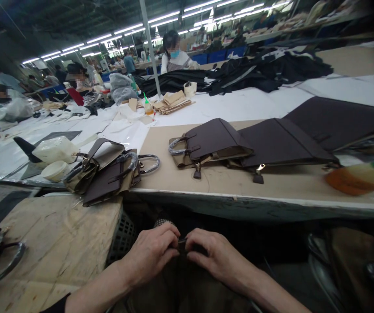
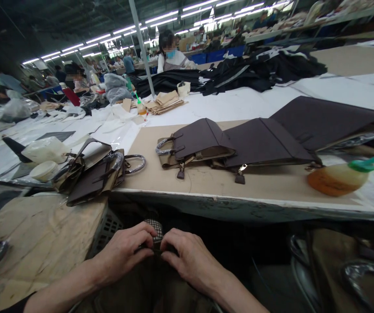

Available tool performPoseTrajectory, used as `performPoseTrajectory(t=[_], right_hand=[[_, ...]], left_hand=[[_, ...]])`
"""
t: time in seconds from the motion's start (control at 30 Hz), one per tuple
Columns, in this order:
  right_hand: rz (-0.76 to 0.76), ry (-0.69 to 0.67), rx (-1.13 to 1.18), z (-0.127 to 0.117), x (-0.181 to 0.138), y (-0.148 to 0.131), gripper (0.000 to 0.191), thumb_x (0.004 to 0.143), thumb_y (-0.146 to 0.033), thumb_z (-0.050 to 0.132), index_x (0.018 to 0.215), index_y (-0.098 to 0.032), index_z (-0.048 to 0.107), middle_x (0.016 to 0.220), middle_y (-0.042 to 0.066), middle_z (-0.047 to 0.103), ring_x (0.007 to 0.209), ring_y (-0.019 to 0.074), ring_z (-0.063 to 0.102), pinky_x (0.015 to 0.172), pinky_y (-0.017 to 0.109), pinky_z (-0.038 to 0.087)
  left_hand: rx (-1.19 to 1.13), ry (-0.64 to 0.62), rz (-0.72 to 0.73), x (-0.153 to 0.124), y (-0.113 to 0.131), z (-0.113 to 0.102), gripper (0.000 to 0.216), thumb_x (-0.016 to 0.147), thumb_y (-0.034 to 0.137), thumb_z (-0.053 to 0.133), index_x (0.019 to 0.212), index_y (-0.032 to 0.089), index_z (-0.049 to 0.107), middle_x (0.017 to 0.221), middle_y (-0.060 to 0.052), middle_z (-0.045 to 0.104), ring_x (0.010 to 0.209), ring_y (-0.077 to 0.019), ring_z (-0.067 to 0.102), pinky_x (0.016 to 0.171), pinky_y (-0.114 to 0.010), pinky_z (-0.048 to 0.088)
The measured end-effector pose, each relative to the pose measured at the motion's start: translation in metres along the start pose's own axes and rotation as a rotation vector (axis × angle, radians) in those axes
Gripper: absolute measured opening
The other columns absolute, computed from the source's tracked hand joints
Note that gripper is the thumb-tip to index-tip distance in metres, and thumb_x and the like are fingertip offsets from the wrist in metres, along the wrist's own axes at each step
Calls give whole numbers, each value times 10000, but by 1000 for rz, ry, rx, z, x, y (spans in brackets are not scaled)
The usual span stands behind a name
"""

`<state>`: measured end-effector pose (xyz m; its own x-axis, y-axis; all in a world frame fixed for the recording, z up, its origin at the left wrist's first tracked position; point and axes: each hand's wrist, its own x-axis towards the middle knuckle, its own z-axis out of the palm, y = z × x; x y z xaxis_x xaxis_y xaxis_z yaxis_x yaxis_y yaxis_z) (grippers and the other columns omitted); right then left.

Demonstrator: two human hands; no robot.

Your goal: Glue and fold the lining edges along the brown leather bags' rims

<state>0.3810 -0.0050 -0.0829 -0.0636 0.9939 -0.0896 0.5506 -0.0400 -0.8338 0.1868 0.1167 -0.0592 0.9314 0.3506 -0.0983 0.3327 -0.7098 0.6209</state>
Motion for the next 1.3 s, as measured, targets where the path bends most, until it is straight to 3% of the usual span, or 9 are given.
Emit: performPoseTrajectory(t=[0.27, 0.53, 0.87, 1.0, 1.1, 1.3], right_hand=[[-138, -21, 22, -4, 10, -8, 246, 816, -110, 707, 1002, -256, 637, 1114, -7, 626, 974, 163, 605, 861, 245, 453], [-156, -23, 97, 3, 20, -2, 165, 784, -132, 760, 879, -243, 685, 1016, -24, 627, 937, 148, 608, 830, 232, 449], [-136, -28, 93, 8, 29, -7, 112, 798, -124, 749, 772, -211, 683, 924, -27, 652, 905, 147, 618, 804, 232, 451], [-154, -26, 82, 9, 30, -4, 107, 813, -111, 709, 799, -215, 686, 953, -16, 667, 912, 153, 626, 805, 241, 459], [-153, -16, 78, 9, 30, -2, 105, 815, -107, 690, 801, -210, 681, 977, -5, 677, 906, 154, 635, 805, 245, 464], [-89, 48, 78, 12, 30, -1, 112, 783, -90, 678, 770, -200, 675, 932, 3, 703, 849, 156, 650, 786, 250, 470]], left_hand=[[-141, 10, 15, 1, 5, -3, 114, 888, 121, 632, 900, 221, 686, 1075, -15, 619, 970, -152, 600, 849, -232, 457], [-229, 37, -5, -6, 1, -5, 145, 833, 86, 684, 833, 223, 730, 1053, -11, 586, 959, -144, 596, 829, -225, 458], [-287, 77, -13, -7, 0, -5, 122, 818, 78, 688, 796, 194, 657, 1040, -12, 591, 956, -139, 589, 834, -221, 447], [-315, 109, -155, -11, -4, -3, 214, 748, 74, 699, 861, 197, 565, 977, 5, 611, 845, -131, 569, 735, -214, 447], [-334, 62, -287, -12, -6, -3, 230, 754, 147, 695, 932, 205, 561, 875, 28, 628, 754, -129, 565, 661, -210, 432], [-297, -48, -300, -11, -7, -5, 132, 829, 217, 636, 946, 210, 697, 772, 37, 666, 703, -132, 573, 636, -217, 372]])
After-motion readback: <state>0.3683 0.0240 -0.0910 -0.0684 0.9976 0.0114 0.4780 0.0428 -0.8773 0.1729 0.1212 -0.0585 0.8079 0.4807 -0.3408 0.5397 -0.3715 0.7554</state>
